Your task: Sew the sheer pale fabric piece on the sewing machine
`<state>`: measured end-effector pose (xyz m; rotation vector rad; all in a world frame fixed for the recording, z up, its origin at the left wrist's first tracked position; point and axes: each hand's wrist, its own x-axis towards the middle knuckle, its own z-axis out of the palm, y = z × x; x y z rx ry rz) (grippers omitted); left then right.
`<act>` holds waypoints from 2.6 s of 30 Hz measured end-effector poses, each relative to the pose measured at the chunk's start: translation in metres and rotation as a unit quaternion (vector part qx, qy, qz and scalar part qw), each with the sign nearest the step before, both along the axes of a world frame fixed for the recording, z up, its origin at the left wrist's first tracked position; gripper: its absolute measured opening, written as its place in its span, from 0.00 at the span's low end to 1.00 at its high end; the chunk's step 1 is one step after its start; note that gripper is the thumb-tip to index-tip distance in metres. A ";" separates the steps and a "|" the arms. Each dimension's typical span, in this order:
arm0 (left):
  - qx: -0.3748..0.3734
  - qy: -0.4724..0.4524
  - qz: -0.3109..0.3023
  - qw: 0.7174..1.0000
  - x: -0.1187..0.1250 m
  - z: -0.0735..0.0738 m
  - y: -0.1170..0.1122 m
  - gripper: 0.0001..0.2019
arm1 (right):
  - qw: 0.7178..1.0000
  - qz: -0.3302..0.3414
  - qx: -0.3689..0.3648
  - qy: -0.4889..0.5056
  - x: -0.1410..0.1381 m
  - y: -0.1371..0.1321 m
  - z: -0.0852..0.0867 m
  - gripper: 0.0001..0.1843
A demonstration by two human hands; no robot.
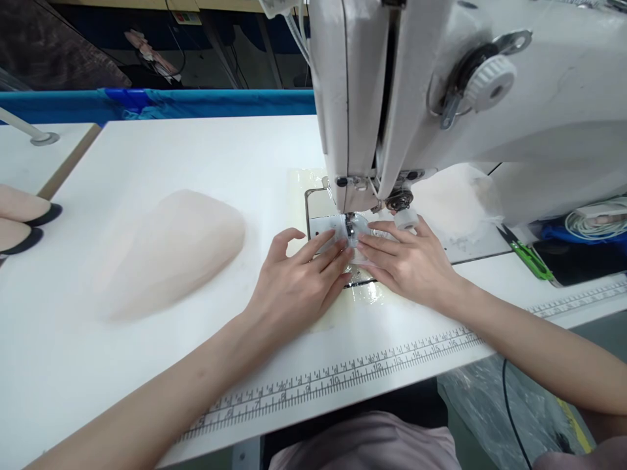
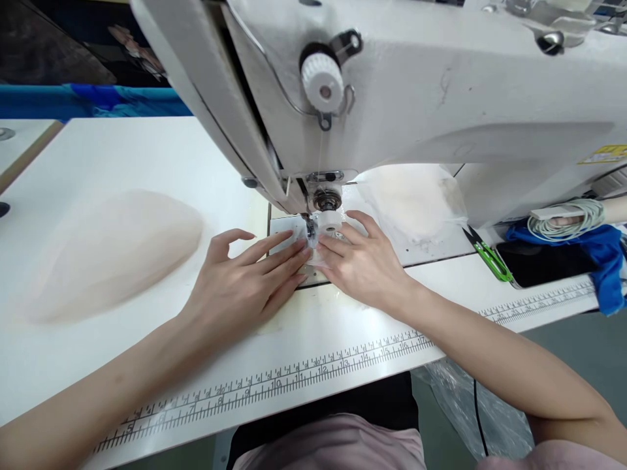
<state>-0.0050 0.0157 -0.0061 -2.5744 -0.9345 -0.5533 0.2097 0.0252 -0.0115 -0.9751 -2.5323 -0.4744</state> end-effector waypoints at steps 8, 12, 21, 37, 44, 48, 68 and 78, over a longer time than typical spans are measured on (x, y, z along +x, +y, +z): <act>-0.028 -0.010 0.007 1.000 0.000 -0.002 0.006 0.13 | 1.000 -0.014 0.002 -0.003 0.000 0.002 0.000 0.16; -0.022 -0.013 0.001 1.000 0.000 -0.003 0.010 0.12 | 1.000 -0.019 -0.006 0.005 -0.001 0.005 -0.001 0.15; -0.056 -0.028 0.006 0.998 -0.002 -0.006 0.014 0.13 | 1.000 -0.028 -0.011 -0.005 -0.002 0.008 -0.003 0.15; -0.006 -0.011 0.005 1.000 0.001 -0.005 0.013 0.13 | 0.996 -0.053 -0.054 0.037 0.000 0.013 -0.001 0.15; 0.071 0.038 0.119 0.990 -0.021 0.013 0.016 0.11 | 0.996 -0.054 -0.032 0.057 0.006 0.010 0.012 0.19; 0.056 -0.001 0.067 0.996 -0.016 0.017 0.006 0.13 | 0.998 -0.063 -0.016 0.005 0.011 0.010 0.013 0.15; -0.077 -0.022 -0.008 0.997 0.001 -0.010 0.011 0.19 | 0.999 0.026 -0.033 0.032 0.000 -0.002 0.001 0.20; -0.059 -0.007 0.000 0.998 0.004 -0.010 0.006 0.21 | 0.998 -0.002 -0.060 -0.014 -0.002 0.003 -0.003 0.19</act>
